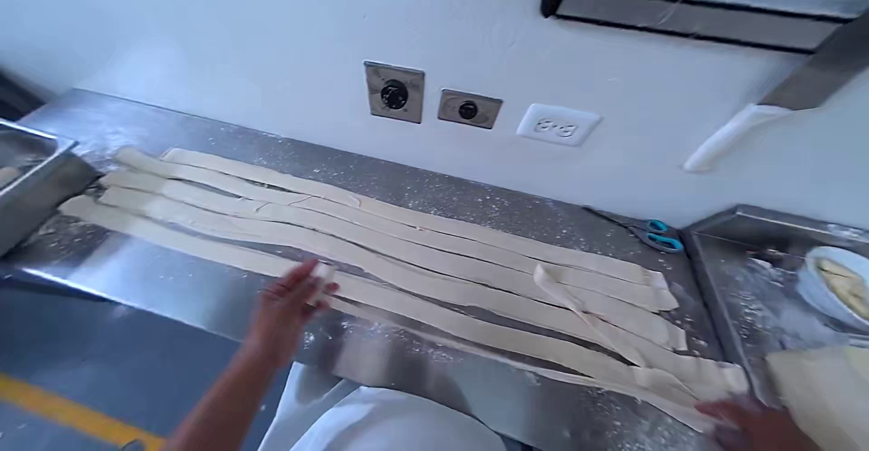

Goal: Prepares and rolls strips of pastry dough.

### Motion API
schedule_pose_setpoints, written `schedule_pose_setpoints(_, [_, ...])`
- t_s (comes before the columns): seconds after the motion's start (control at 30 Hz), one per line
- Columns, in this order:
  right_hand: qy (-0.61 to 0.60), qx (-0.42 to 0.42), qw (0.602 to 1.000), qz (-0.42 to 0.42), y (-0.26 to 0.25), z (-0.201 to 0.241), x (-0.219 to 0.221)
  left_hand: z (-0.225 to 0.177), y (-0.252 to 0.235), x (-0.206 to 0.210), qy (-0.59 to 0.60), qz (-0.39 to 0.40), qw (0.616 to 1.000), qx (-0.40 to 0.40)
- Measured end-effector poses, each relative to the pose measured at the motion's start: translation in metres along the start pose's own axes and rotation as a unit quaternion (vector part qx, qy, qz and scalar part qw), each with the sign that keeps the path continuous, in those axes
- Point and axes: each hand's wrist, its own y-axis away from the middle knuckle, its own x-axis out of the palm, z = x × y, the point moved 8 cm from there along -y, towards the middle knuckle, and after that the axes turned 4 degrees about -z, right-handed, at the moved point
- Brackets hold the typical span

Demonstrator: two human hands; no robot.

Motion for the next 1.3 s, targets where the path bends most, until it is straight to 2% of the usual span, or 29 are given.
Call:
schedule_pose_setpoints(0.07, [-0.014, -0.01, 0.997, 0.076, 0.003, 0.03, 0.022, 0.043, 0.0, 0.007, 0.0, 0.005, 0.999, -0.04])
schedule_pose_setpoints(0.1, [-0.052, -0.064, 0.994, 0.076, -0.001, 0.065, 0.03, 0.058, 0.0, 0.007, 0.004, 0.003, 0.998, -0.055])
schedule_pose_setpoints(0.17, [-0.163, -0.191, 0.967, 0.033, -0.012, 0.158, 0.043, 0.074, -0.001, 0.001, 0.034, -0.008, 0.996, -0.084])
schedule_pose_setpoints(0.23, [-0.263, -0.298, 0.917, -0.036, -0.03, 0.257, 0.062, 0.077, -0.001, -0.004, 0.088, -0.015, 0.99, -0.111])
schedule_pose_setpoints(0.27, [-0.307, -0.332, 0.891, -0.033, -0.041, 0.304, 0.074, 0.076, -0.001, -0.007, 0.115, -0.016, 0.986, -0.12])
schedule_pose_setpoints(0.3, [-0.34, -0.349, 0.873, 0.01, -0.051, 0.351, 0.085, 0.075, 0.0, -0.01, 0.136, -0.016, 0.982, -0.127])
schedule_pose_setpoints(0.37, [-0.379, -0.336, 0.841, 0.188, -0.066, 0.434, 0.111, 0.071, 0.003, -0.017, 0.167, -0.02, 0.976, -0.138])
schedule_pose_setpoints(0.43, [-0.403, -0.291, 0.79, 0.357, -0.073, 0.49, 0.139, 0.068, 0.003, -0.024, 0.186, -0.025, 0.972, -0.141])
schedule_pose_setpoints(0.47, [-0.41, -0.276, 0.769, 0.407, -0.073, 0.508, 0.149, 0.068, 0.003, -0.028, 0.192, -0.026, 0.971, -0.141])
schedule_pose_setpoints(0.53, [-0.397, -0.257, 0.753, 0.457, -0.07, 0.524, 0.161, 0.07, 0.0, -0.035, 0.195, -0.035, 0.971, -0.137])
schedule_pose_setpoints(0.63, [-0.324, -0.256, 0.794, 0.447, -0.074, 0.518, 0.167, 0.076, -0.009, -0.048, 0.162, -0.074, 0.978, -0.11])
schedule_pose_setpoints(0.67, [-0.294, -0.259, 0.81, 0.437, -0.075, 0.513, 0.167, 0.079, -0.013, -0.053, 0.115, -0.089, 0.986, -0.085])
schedule_pose_setpoints(0.73, [-0.242, -0.258, 0.833, 0.426, -0.073, 0.503, 0.166, 0.081, -0.022, -0.062, -0.059, -0.116, 0.991, 0.016])
schedule_pose_setpoints(0.77, [-0.225, -0.259, 0.84, 0.42, -0.071, 0.497, 0.165, 0.078, -0.024, -0.063, -0.161, -0.127, 0.975, 0.083])
schedule_pose_setpoints(0.83, [-0.208, -0.271, 0.845, 0.411, -0.062, 0.487, 0.162, 0.075, -0.025, -0.058, -0.319, -0.124, 0.911, 0.23])
schedule_pose_setpoints(0.9, [-0.197, -0.291, 0.842, 0.41, -0.05, 0.476, 0.157, 0.085, -0.021, -0.048, -0.399, -0.107, 0.843, 0.345])
schedule_pose_setpoints(0.93, [-0.189, -0.302, 0.839, 0.411, -0.043, 0.47, 0.154, 0.092, -0.017, -0.043, -0.416, -0.091, 0.822, 0.377])
schedule_pose_setpoints(1.07, [-0.156, -0.337, 0.836, 0.404, -0.025, 0.452, 0.143, 0.106, 0.003, -0.023, -0.456, -0.028, 0.776, 0.435])
schedule_pose_setpoints(1.23, [-0.209, -0.379, 0.816, 0.382, -0.017, 0.445, 0.126, 0.1, -0.004, -0.028, -0.453, -0.054, 0.777, 0.433])
schedule_pose_setpoints(1.3, [-0.221, -0.367, 0.812, 0.397, -0.019, 0.44, 0.121, 0.1, -0.001, -0.026, -0.45, -0.058, 0.783, 0.426])
